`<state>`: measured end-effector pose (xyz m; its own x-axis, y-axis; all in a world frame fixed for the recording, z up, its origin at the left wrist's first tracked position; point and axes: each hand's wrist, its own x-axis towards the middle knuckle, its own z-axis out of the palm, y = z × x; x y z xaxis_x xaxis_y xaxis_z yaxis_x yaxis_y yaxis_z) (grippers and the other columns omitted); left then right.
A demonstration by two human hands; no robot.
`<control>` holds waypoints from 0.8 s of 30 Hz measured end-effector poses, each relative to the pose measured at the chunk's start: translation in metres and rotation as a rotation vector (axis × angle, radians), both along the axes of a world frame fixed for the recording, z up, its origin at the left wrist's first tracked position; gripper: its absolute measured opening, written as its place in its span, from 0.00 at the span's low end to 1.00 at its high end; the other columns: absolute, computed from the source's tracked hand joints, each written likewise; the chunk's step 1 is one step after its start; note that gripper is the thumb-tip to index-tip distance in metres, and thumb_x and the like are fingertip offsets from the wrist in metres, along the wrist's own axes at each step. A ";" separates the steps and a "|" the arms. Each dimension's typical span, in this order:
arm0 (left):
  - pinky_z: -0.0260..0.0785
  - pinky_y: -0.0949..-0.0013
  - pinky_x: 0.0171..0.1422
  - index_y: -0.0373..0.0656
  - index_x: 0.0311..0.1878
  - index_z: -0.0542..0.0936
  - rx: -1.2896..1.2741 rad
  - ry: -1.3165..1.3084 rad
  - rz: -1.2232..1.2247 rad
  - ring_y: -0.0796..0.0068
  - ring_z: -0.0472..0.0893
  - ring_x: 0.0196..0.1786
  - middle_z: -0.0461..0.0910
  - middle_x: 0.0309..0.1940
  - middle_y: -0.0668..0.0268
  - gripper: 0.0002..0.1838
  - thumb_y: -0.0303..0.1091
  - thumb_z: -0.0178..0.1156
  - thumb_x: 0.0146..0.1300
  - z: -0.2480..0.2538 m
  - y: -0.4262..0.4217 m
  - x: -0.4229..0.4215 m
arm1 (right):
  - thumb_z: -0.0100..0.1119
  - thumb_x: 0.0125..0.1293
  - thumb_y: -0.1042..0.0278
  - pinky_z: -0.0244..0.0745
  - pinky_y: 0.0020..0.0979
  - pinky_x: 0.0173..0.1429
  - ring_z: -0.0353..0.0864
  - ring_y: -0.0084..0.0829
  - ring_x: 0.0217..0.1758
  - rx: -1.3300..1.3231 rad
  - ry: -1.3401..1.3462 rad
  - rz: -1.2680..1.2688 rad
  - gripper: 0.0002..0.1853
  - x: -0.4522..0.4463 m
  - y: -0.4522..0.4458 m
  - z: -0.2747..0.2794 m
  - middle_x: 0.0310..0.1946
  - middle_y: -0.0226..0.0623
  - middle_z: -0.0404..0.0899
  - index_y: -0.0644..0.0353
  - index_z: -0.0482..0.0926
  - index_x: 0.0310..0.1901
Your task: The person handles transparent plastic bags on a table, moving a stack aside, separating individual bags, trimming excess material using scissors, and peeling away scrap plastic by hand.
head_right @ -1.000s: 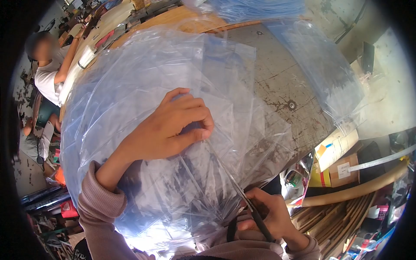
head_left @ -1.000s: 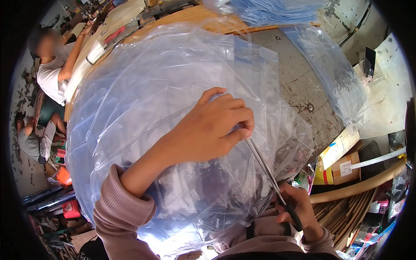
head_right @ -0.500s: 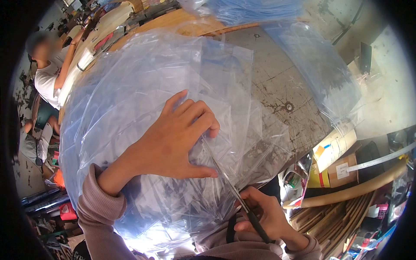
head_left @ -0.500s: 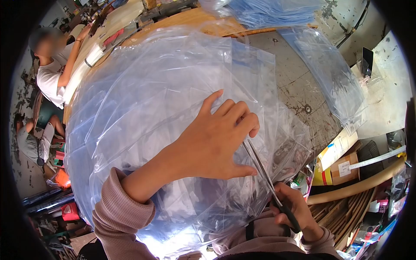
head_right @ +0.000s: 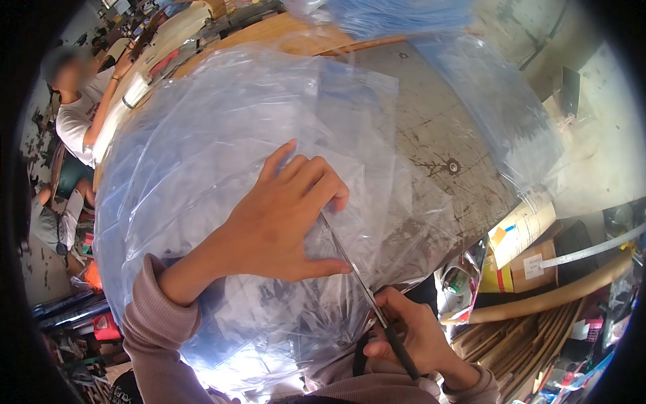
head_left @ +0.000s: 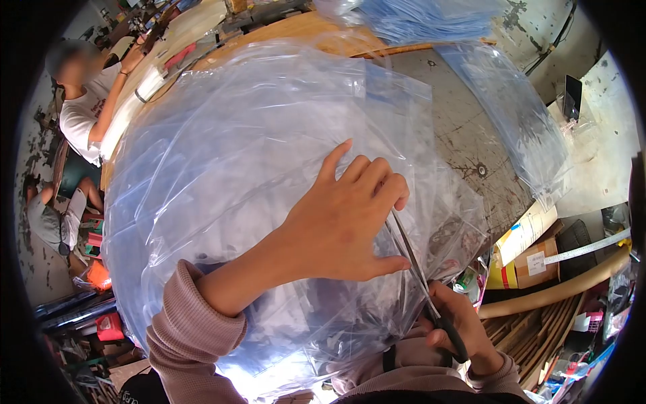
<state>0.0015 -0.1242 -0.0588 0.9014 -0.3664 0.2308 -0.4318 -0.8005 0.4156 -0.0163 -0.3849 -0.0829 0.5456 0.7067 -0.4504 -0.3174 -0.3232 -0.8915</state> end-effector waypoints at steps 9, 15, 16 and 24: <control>0.52 0.49 0.67 0.41 0.45 0.62 -0.091 -0.016 0.026 0.60 0.68 0.47 0.65 0.39 0.61 0.39 0.51 0.74 0.38 -0.004 0.000 0.001 | 0.75 0.45 0.50 0.65 0.22 0.31 0.69 0.18 0.26 -0.028 -0.086 0.020 0.33 -0.001 -0.001 0.002 0.22 0.27 0.70 0.63 0.68 0.44; 0.62 0.58 0.55 0.38 0.50 0.55 -0.226 -0.059 0.045 0.55 0.66 0.49 0.62 0.46 0.53 0.48 0.44 0.79 0.33 -0.008 -0.001 0.001 | 0.76 0.44 0.48 0.64 0.21 0.29 0.68 0.15 0.25 -0.010 -0.113 -0.030 0.35 -0.002 0.002 0.001 0.21 0.26 0.70 0.64 0.69 0.44; 0.63 0.60 0.53 0.38 0.50 0.54 -0.247 -0.069 0.044 0.54 0.66 0.50 0.61 0.47 0.52 0.49 0.44 0.79 0.32 -0.008 -0.001 0.001 | 0.76 0.43 0.48 0.63 0.20 0.29 0.67 0.15 0.24 -0.020 -0.111 -0.024 0.35 -0.002 0.001 0.000 0.21 0.26 0.69 0.64 0.69 0.43; 0.61 0.60 0.55 0.39 0.52 0.51 -0.262 -0.119 0.039 0.57 0.64 0.51 0.59 0.48 0.51 0.53 0.47 0.80 0.31 -0.016 0.000 0.003 | 0.76 0.43 0.47 0.60 0.20 0.26 0.66 0.13 0.24 -0.010 -0.071 -0.055 0.36 -0.004 0.000 -0.001 0.20 0.23 0.68 0.65 0.69 0.44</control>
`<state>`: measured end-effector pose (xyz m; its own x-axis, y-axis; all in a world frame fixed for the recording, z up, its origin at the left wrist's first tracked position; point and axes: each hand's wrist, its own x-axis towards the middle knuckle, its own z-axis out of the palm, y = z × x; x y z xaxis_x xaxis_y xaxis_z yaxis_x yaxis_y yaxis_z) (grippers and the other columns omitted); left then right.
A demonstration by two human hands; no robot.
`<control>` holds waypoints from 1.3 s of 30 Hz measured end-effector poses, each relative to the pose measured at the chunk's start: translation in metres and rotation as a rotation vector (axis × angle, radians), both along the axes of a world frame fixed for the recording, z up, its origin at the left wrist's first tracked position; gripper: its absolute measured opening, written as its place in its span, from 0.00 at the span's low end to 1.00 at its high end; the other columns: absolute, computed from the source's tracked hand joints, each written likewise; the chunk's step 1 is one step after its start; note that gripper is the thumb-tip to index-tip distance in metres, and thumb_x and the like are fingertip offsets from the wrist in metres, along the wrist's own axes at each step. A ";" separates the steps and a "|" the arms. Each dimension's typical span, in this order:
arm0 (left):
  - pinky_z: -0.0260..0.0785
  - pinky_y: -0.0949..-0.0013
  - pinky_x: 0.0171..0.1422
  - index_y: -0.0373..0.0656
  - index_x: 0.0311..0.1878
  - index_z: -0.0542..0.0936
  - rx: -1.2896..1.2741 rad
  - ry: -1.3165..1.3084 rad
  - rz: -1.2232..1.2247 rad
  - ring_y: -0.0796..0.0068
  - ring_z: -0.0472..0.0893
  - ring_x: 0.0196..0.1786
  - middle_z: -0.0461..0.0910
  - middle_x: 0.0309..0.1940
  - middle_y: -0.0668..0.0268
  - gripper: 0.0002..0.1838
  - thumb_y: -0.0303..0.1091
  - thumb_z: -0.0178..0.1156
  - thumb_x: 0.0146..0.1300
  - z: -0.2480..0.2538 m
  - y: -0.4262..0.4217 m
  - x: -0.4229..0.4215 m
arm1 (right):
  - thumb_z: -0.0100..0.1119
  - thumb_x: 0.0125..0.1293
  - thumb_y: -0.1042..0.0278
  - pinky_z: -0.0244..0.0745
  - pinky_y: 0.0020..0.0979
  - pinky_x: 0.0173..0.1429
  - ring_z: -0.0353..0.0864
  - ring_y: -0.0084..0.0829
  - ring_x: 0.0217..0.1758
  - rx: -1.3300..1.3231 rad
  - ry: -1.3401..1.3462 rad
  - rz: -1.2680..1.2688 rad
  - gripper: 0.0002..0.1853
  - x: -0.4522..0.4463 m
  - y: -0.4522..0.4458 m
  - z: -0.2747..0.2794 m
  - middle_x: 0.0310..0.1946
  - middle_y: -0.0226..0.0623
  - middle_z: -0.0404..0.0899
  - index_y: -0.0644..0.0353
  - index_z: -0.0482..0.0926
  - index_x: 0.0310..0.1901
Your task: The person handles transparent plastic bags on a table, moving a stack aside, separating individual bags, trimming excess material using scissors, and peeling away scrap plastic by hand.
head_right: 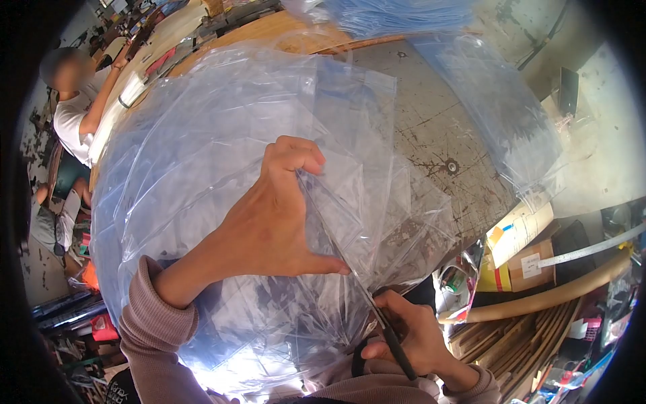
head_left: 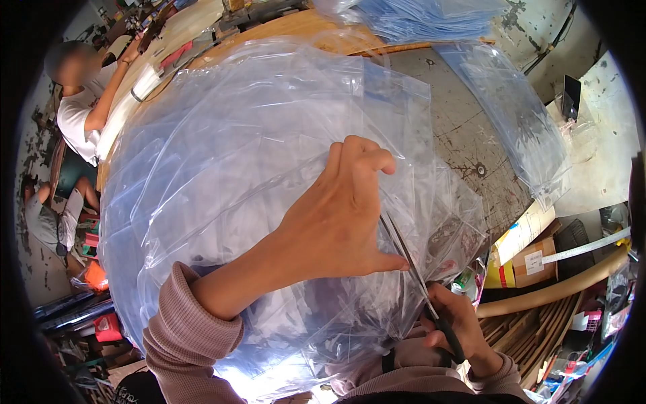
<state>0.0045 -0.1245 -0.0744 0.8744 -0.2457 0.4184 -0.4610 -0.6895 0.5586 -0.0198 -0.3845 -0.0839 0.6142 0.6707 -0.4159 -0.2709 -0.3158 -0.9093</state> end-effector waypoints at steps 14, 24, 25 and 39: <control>0.58 0.60 0.61 0.37 0.54 0.49 -0.034 0.083 -0.047 0.58 0.64 0.54 0.59 0.50 0.52 0.52 0.45 0.78 0.37 0.004 0.007 0.001 | 0.77 0.44 0.52 0.61 0.19 0.34 0.67 0.15 0.28 0.092 0.169 -0.065 0.32 -0.001 -0.006 0.001 0.27 0.25 0.72 0.63 0.72 0.44; 0.59 0.61 0.61 0.37 0.54 0.50 0.003 0.068 -0.059 0.57 0.64 0.55 0.59 0.50 0.51 0.51 0.44 0.78 0.37 0.006 0.005 0.001 | 0.77 0.44 0.53 0.62 0.20 0.32 0.66 0.15 0.28 -0.017 0.053 0.017 0.33 0.002 -0.002 0.005 0.23 0.25 0.69 0.64 0.69 0.44; 0.59 0.61 0.61 0.37 0.53 0.50 -0.002 0.065 -0.055 0.57 0.64 0.55 0.59 0.50 0.51 0.51 0.43 0.78 0.37 0.006 0.005 0.001 | 0.76 0.45 0.53 0.62 0.20 0.32 0.66 0.15 0.28 -0.013 0.042 0.018 0.32 0.002 -0.001 0.002 0.23 0.25 0.69 0.64 0.69 0.45; 0.60 0.61 0.60 0.36 0.54 0.50 0.000 0.070 -0.036 0.57 0.65 0.54 0.59 0.49 0.51 0.51 0.42 0.79 0.36 0.006 0.005 -0.001 | 0.76 0.46 0.52 0.57 0.19 0.27 0.63 0.13 0.24 0.046 0.005 0.001 0.32 -0.001 0.002 -0.004 0.21 0.22 0.67 0.64 0.69 0.44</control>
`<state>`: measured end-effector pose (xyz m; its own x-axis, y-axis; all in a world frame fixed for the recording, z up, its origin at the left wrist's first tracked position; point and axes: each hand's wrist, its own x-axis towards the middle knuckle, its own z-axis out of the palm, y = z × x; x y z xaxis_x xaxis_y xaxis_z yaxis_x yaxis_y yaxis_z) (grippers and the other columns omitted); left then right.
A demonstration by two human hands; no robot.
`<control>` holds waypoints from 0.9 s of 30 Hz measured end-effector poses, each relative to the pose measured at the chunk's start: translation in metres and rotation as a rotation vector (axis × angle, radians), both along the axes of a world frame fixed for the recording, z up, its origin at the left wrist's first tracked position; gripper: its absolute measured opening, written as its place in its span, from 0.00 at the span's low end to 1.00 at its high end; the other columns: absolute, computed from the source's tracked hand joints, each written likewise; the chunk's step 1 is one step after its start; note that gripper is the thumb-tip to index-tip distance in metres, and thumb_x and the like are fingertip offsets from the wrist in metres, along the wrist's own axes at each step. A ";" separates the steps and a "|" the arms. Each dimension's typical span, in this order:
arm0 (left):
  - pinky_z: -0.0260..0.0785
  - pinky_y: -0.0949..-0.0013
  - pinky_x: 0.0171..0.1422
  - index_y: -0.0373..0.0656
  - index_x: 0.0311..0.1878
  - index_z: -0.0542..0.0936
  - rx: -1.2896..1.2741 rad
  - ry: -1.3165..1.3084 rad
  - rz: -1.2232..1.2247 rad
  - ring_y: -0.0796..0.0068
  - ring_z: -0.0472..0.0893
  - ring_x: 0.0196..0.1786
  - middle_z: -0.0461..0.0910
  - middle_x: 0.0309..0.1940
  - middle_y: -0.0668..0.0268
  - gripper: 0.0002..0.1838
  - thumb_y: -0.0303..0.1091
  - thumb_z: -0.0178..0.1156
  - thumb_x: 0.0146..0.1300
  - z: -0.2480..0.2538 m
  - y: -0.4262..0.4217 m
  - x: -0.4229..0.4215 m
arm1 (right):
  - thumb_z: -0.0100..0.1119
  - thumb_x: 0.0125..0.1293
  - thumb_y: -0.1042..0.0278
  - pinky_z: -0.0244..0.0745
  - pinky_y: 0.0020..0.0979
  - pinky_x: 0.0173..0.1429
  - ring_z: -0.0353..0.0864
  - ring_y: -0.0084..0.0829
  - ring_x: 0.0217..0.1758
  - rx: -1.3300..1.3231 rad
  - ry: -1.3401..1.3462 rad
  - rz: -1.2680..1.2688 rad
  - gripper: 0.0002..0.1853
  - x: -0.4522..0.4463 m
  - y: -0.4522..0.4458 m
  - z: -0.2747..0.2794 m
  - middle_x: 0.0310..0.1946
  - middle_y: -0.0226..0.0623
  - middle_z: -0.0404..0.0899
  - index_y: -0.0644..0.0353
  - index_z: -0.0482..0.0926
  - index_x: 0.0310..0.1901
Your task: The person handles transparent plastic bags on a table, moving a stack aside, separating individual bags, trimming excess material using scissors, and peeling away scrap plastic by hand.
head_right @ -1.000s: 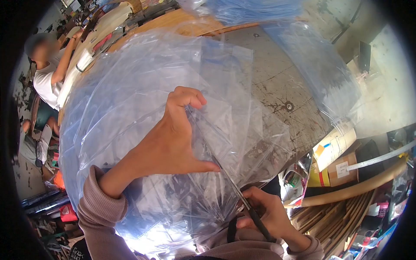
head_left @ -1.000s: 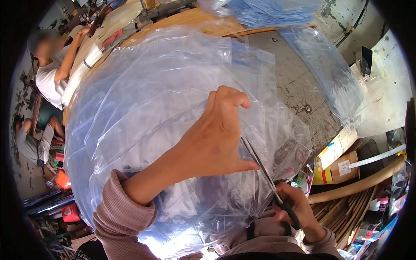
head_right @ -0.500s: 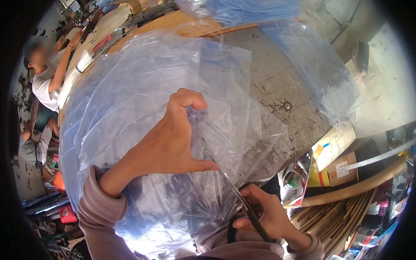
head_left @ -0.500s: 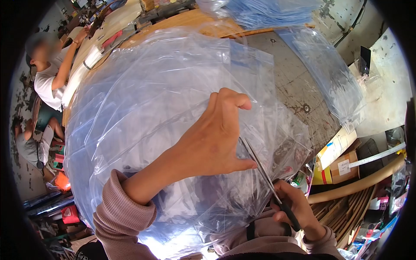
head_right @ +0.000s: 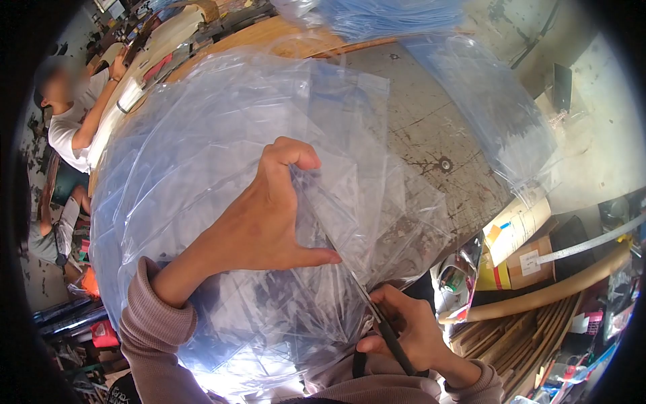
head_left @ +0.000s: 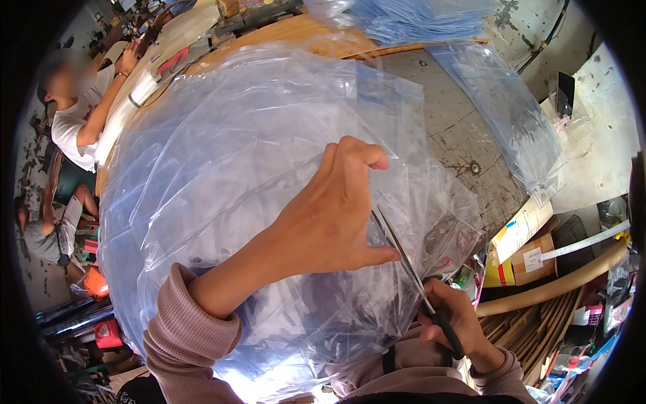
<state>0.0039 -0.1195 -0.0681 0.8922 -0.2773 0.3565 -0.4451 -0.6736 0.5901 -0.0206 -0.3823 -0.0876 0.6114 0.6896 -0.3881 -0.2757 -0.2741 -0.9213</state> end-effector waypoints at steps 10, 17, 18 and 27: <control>0.60 0.61 0.60 0.36 0.53 0.51 -0.002 0.013 0.018 0.57 0.65 0.54 0.60 0.49 0.51 0.50 0.40 0.79 0.35 0.001 0.000 0.000 | 0.76 0.47 0.55 0.57 0.18 0.30 0.64 0.12 0.27 0.026 0.101 -0.034 0.30 0.003 0.005 0.006 0.22 0.22 0.67 0.64 0.70 0.44; 0.59 0.61 0.61 0.36 0.53 0.51 -0.009 -0.005 0.005 0.56 0.64 0.54 0.60 0.49 0.52 0.50 0.41 0.78 0.36 -0.001 0.001 0.000 | 0.75 0.48 0.56 0.58 0.18 0.30 0.64 0.12 0.26 -0.015 0.083 -0.037 0.29 0.000 0.003 0.002 0.23 0.22 0.69 0.64 0.70 0.44; 0.59 0.61 0.61 0.37 0.53 0.51 -0.007 0.002 0.002 0.56 0.64 0.55 0.60 0.49 0.52 0.50 0.41 0.78 0.36 0.000 0.001 0.000 | 0.75 0.48 0.56 0.58 0.18 0.30 0.64 0.12 0.26 -0.009 0.084 -0.035 0.29 -0.001 0.003 0.002 0.23 0.22 0.69 0.64 0.70 0.44; 0.52 0.53 0.67 0.39 0.54 0.53 0.037 0.031 -0.080 0.62 0.68 0.53 0.64 0.48 0.59 0.46 0.44 0.76 0.41 0.002 0.002 0.000 | 0.72 0.47 0.66 0.61 0.20 0.34 0.66 0.19 0.30 0.030 0.034 -0.086 0.29 0.020 -0.022 0.023 0.28 0.27 0.70 0.62 0.68 0.50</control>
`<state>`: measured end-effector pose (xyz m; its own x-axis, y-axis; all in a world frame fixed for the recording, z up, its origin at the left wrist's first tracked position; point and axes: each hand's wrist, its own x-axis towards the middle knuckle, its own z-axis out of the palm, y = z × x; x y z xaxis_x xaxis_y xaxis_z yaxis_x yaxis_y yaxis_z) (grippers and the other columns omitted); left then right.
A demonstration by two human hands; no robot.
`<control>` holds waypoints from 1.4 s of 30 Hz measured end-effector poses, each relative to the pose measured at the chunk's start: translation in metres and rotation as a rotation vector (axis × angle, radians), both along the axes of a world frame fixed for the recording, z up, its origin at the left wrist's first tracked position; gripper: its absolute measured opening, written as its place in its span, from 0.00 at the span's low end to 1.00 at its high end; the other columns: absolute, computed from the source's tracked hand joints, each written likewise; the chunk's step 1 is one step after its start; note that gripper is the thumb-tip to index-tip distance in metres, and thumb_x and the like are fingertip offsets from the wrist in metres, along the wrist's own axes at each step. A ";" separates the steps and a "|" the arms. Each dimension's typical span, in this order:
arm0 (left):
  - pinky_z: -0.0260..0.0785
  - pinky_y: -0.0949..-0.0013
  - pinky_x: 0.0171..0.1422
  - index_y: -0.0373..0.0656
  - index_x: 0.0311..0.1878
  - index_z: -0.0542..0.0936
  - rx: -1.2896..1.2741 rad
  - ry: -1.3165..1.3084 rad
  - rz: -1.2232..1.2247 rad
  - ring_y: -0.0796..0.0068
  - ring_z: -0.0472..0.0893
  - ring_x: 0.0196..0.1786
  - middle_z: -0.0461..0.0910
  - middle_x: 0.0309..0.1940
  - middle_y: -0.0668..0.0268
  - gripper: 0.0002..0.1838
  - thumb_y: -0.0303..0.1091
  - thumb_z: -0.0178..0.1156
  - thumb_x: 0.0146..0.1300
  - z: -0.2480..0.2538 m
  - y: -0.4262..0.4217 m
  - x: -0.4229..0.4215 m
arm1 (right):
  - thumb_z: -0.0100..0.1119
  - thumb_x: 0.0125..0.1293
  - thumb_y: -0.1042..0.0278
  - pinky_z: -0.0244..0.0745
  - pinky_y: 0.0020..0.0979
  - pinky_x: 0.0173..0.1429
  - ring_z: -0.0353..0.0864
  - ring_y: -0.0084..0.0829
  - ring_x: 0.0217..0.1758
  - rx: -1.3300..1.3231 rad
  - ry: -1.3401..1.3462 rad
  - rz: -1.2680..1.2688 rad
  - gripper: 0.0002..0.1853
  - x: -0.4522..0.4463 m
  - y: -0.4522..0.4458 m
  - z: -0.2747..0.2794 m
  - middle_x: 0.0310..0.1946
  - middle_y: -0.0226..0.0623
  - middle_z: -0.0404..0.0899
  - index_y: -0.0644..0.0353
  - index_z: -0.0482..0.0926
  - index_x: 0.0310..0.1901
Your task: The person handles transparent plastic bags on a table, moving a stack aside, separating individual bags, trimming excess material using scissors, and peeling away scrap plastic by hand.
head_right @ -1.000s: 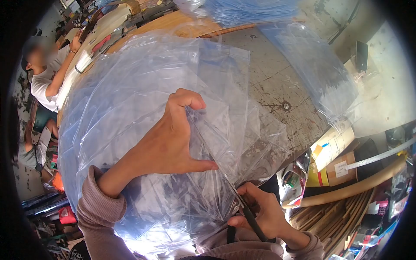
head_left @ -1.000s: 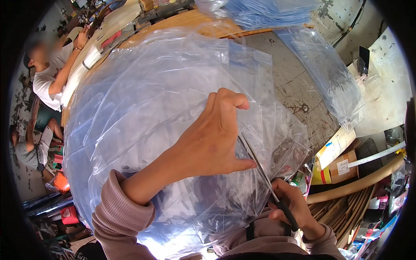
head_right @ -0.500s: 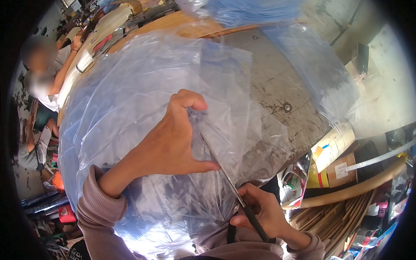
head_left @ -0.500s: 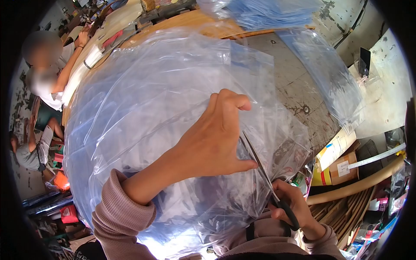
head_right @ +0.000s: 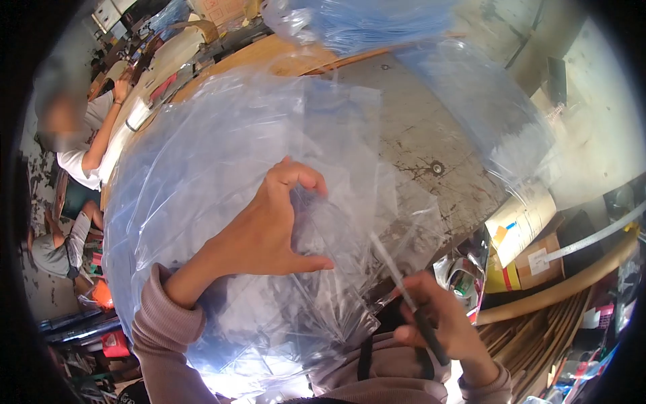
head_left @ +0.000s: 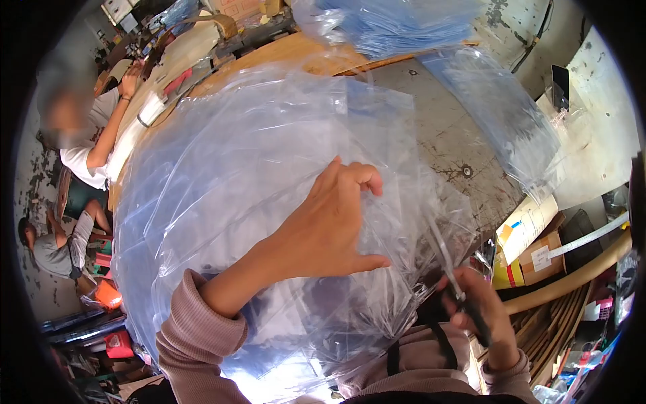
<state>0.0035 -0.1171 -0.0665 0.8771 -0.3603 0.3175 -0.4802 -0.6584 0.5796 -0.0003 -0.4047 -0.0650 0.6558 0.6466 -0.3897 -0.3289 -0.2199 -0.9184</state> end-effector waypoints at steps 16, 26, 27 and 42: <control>0.49 0.53 0.67 0.55 0.53 0.76 -0.020 0.215 -0.166 0.79 0.75 0.36 0.76 0.28 0.80 0.27 0.32 0.71 0.47 0.018 -0.006 0.000 | 0.69 0.43 0.75 0.69 0.43 0.49 0.71 0.48 0.47 -0.259 -1.464 -0.165 0.17 0.039 0.050 -0.003 0.45 0.46 0.72 0.64 0.78 0.38; 0.53 0.56 0.63 0.52 0.61 0.66 -0.060 0.293 -0.179 0.76 0.76 0.41 0.74 0.29 0.77 0.34 0.29 0.67 0.50 0.021 -0.004 0.001 | 0.63 0.47 0.73 0.74 0.27 0.41 0.79 0.27 0.36 0.233 -1.489 0.175 0.13 0.044 0.070 -0.022 0.37 0.31 0.77 0.60 0.80 0.37; 0.51 0.56 0.63 0.50 0.60 0.67 -0.084 0.285 -0.181 0.76 0.76 0.38 0.75 0.29 0.78 0.34 0.30 0.69 0.48 0.018 -0.004 0.001 | 0.63 0.47 0.73 0.74 0.26 0.41 0.79 0.26 0.35 0.241 -1.528 0.172 0.12 0.044 0.072 -0.024 0.37 0.31 0.77 0.60 0.80 0.37; 0.59 0.76 0.35 0.47 0.31 0.74 0.485 -0.472 -0.386 0.78 0.71 0.31 0.70 0.27 0.73 0.05 0.35 0.53 0.55 0.014 -0.034 -0.034 | 0.55 0.49 0.72 0.75 0.30 0.43 0.80 0.30 0.37 0.156 -1.624 0.242 0.11 0.044 0.069 -0.028 0.37 0.38 0.78 0.65 0.80 0.35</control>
<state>-0.0301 -0.1513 -0.0522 0.4726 -0.8065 0.3553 -0.8511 -0.5223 -0.0533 0.0438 -0.3356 -0.0925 0.1724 0.7528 0.6352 0.9646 0.0015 -0.2637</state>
